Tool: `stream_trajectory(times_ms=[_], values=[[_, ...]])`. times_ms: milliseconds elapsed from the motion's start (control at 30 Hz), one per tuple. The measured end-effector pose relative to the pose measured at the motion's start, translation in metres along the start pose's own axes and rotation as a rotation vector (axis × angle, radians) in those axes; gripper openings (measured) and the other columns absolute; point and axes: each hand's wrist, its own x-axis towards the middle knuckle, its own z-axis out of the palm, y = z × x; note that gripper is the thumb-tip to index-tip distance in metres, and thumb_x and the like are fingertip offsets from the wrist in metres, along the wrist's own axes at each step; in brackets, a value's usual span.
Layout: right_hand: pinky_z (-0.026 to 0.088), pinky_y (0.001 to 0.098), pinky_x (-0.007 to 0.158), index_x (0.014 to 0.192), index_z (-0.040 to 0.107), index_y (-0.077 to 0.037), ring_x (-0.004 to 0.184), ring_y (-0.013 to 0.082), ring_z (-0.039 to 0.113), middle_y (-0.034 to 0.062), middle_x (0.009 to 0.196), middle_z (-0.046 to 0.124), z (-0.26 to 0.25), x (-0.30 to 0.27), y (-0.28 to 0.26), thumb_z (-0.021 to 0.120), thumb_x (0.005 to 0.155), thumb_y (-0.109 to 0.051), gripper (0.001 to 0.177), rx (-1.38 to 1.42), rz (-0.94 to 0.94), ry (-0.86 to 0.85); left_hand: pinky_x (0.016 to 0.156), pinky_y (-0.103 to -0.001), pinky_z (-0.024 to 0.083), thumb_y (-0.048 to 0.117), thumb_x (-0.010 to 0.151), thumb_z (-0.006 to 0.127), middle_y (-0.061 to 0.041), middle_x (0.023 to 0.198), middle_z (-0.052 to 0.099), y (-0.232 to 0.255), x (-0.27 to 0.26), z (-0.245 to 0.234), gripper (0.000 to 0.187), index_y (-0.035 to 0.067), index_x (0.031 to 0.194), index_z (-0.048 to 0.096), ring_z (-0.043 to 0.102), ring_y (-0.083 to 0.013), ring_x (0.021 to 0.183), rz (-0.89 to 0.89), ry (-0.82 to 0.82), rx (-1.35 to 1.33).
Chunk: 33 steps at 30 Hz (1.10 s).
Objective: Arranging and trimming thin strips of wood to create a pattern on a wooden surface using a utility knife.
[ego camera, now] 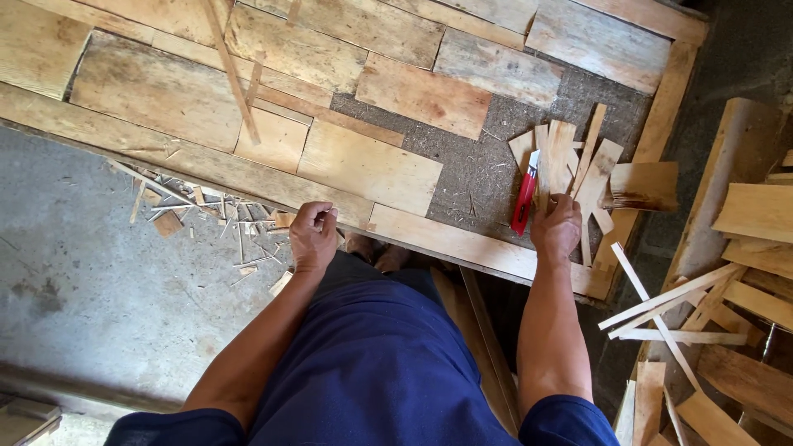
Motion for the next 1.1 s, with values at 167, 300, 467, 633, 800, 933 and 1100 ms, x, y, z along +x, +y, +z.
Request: stream_trajectory(times_ms=[167, 300, 467, 633, 800, 933, 1100], values=[[0.056, 0.0476, 0.091, 0.114, 0.063, -0.002, 0.098, 0.0328, 0.064, 0.0191, 0.110, 0.065, 0.006, 0.012, 0.016, 0.068, 0.098, -0.015, 0.021, -0.007, 0.144, -0.002, 0.073, -0.028, 0.056, 0.009, 0.094, 0.074, -0.008, 0.095, 0.073, -0.005, 0.000, -0.003, 0.013, 0.004, 0.106, 0.069, 0.070, -0.0149, 0.081, -0.013, -0.003, 0.013], [0.057, 0.0473, 0.085, 0.119, 0.060, -0.002, 0.089, 0.0307, 0.064, 0.0200, 0.120, 0.055, -0.003, 0.015, 0.015, 0.064, 0.099, -0.014, 0.024, 0.052, 0.311, 0.025, 0.073, -0.028, 0.056, 0.009, 0.095, 0.074, -0.009, 0.097, 0.073, -0.004, 0.002, -0.006, 0.013, 0.004, 0.106, 0.069, 0.070, -0.0155, 0.082, -0.003, -0.020, 0.026], [0.058, 0.0478, 0.086, 0.121, 0.062, -0.003, 0.093, 0.0288, 0.064, 0.0176, 0.117, 0.058, -0.006, 0.013, 0.007, 0.065, 0.098, -0.013, 0.025, 0.030, 0.254, 0.014, 0.074, -0.028, 0.056, 0.010, 0.095, 0.075, -0.008, 0.096, 0.073, -0.004, 0.003, -0.006, 0.014, 0.004, 0.106, 0.069, 0.070, -0.0157, 0.082, -0.016, -0.035, 0.028], [0.058, 0.0477, 0.082, 0.119, 0.064, -0.006, 0.089, 0.0266, 0.064, 0.0165, 0.119, 0.056, 0.008, 0.019, 0.029, 0.065, 0.099, -0.015, 0.022, 0.063, 0.280, 0.068, 0.074, -0.028, 0.056, 0.011, 0.096, 0.075, -0.008, 0.097, 0.072, -0.002, 0.005, -0.008, 0.013, 0.003, 0.105, 0.069, 0.070, -0.0152, 0.083, -0.004, -0.050, 0.030], [0.061, 0.0384, 0.070, 0.129, 0.058, -0.001, 0.085, 0.0281, 0.063, 0.0215, 0.114, 0.056, 0.042, 0.046, 0.105, 0.054, 0.102, -0.003, 0.027, 0.155, 0.375, 0.272, 0.075, -0.028, 0.056, 0.011, 0.096, 0.075, -0.008, 0.094, 0.072, 0.002, 0.005, -0.013, 0.012, 0.004, 0.105, 0.071, 0.069, -0.0154, 0.082, -0.021, -0.052, 0.068], [0.059, 0.0406, 0.068, 0.128, 0.055, 0.003, 0.087, 0.0275, 0.061, 0.0224, 0.112, 0.054, 0.051, 0.053, 0.136, 0.049, 0.106, -0.002, 0.024, 0.304, 0.288, 0.345, 0.074, -0.028, 0.055, 0.010, 0.096, 0.074, -0.008, 0.097, 0.072, 0.002, 0.005, -0.018, 0.011, 0.004, 0.105, 0.071, 0.069, -0.0152, 0.083, -0.020, -0.055, 0.069], [0.054, 0.0345, 0.054, 0.110, 0.066, 0.002, 0.070, 0.0187, 0.062, 0.0179, 0.092, 0.067, 0.065, 0.053, 0.154, 0.050, 0.104, -0.007, 0.019, 0.261, 0.114, 0.464, 0.074, -0.027, 0.056, 0.011, 0.098, 0.074, -0.007, 0.097, 0.073, 0.000, 0.006, -0.016, 0.011, 0.004, 0.106, 0.071, 0.067, -0.0134, 0.081, -0.045, -0.057, 0.055]])
